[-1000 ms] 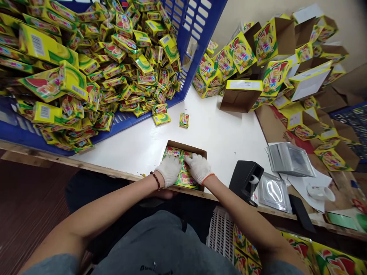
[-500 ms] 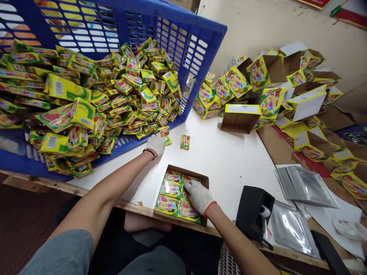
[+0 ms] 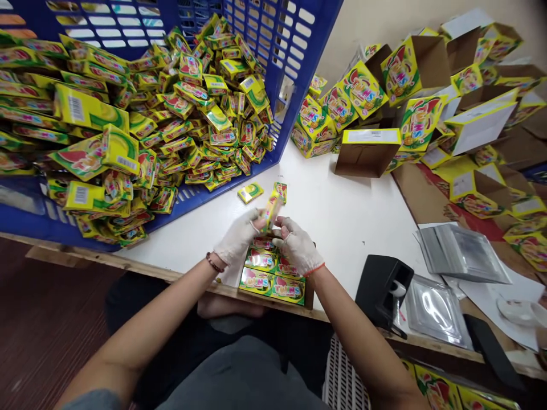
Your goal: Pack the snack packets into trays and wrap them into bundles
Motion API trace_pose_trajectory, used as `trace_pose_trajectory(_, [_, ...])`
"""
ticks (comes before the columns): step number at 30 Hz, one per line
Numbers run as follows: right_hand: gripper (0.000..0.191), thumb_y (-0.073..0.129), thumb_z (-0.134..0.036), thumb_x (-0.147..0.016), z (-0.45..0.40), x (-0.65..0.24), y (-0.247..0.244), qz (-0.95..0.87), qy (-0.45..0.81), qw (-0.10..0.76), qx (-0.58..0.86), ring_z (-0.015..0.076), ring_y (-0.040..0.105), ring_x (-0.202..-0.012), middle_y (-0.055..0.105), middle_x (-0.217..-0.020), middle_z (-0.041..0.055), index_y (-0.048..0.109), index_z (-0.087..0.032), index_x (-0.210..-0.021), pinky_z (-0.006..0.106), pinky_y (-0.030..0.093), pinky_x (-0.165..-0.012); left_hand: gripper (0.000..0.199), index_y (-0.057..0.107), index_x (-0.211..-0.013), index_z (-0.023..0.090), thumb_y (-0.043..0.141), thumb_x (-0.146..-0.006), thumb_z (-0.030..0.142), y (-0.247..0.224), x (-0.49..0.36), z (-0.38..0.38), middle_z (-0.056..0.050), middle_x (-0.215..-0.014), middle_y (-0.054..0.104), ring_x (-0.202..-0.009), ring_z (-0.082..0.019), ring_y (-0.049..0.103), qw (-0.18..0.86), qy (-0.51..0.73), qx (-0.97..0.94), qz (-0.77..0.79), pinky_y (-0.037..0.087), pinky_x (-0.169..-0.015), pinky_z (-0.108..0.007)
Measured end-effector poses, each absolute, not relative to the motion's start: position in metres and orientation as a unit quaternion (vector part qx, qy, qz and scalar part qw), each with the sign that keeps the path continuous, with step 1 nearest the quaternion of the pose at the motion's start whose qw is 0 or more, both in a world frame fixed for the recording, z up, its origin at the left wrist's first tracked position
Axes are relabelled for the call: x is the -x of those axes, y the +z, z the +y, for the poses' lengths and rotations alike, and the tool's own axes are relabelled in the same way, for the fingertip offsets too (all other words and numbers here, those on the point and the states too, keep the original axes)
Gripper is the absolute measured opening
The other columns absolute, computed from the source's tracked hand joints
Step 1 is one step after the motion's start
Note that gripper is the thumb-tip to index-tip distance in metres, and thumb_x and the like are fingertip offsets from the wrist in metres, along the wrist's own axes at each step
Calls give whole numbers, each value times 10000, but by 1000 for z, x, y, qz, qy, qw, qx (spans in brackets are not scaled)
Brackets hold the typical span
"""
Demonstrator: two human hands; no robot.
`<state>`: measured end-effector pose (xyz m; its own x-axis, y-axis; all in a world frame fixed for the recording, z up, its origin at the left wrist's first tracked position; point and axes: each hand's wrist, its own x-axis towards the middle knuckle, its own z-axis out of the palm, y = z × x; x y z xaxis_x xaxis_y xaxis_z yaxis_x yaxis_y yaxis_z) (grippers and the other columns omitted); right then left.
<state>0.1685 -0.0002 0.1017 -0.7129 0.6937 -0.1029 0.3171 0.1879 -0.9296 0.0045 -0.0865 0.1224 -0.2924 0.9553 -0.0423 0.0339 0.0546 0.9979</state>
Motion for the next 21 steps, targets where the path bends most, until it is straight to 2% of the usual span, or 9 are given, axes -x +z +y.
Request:
trace_pose_trajectory(2, [406,379,-452,-952,0,-166,104,-688,604,195,351,205,642,-867,680,-1057,81,525,-202,-1236,322,528,-726,506,601,-1172,149,428,-929,558,127,-29,-101,-91,-1038,694,-913,-195,647,472,544,-409,560,527,-816,-325])
trace_pose_trajectory(5, [334,451,-422,-896,5,-175,104,-700,575,194,377,216,635,-859,687,-971,61,561,-197,-1116,337,526,-750,449,640,-989,179,297,-991,469,123,-54,-121,-71,-949,692,-887,-194,633,405,404,-464,676,516,-831,-341])
trace_pose_trajectory(8, [247,466,-261,-826,10,-183,96,-798,456,167,357,222,620,-953,675,-997,61,611,-195,-1014,364,494,-891,321,676,-951,157,461,-937,396,117,-72,-137,-128,-1026,690,-1015,-264,610,255,173,-616,725,471,-933,-407])
trace_pose_trajectory(10, [289,451,-173,-792,8,-182,88,-852,377,148,331,222,604,-1003,668,-1024,69,621,-197,-1025,371,460,-958,367,686,-1041,102,562,-882,409,113,-83,-144,-201,-1165,659,-1108,-323,582,187,73,-666,719,443,-968,-448])
trace_pose_trajectory(13, [336,434,-102,-798,0,-170,77,-889,311,115,314,214,587,-1034,662,-1062,70,614,-208,-1061,348,446,-973,474,674,-1136,63,552,-889,448,112,-93,-149,-248,-1250,622,-1139,-347,574,165,31,-666,727,448,-942,-451])
trace_pose_trajectory(17, [343,404,-72,-862,-11,-155,72,-922,231,44,308,224,559,-1064,651,-1103,100,637,-183,-1088,326,426,-962,461,696,-1090,51,533,-894,435,117,-94,-148,-243,-1145,660,-1104,-351,595,188,25,-657,729,469,-901,-442])
trace_pose_trajectory(21, [369,384,-161,-958,-14,-152,76,-944,103,-23,312,270,516,-1071,604,-1181,151,627,-174,-1235,373,414,-937,415,709,-1040,78,561,-871,427,127,-93,-140,-208,-1042,692,-1000,-337,641,222,-5,-654,723,501,-829,-428])
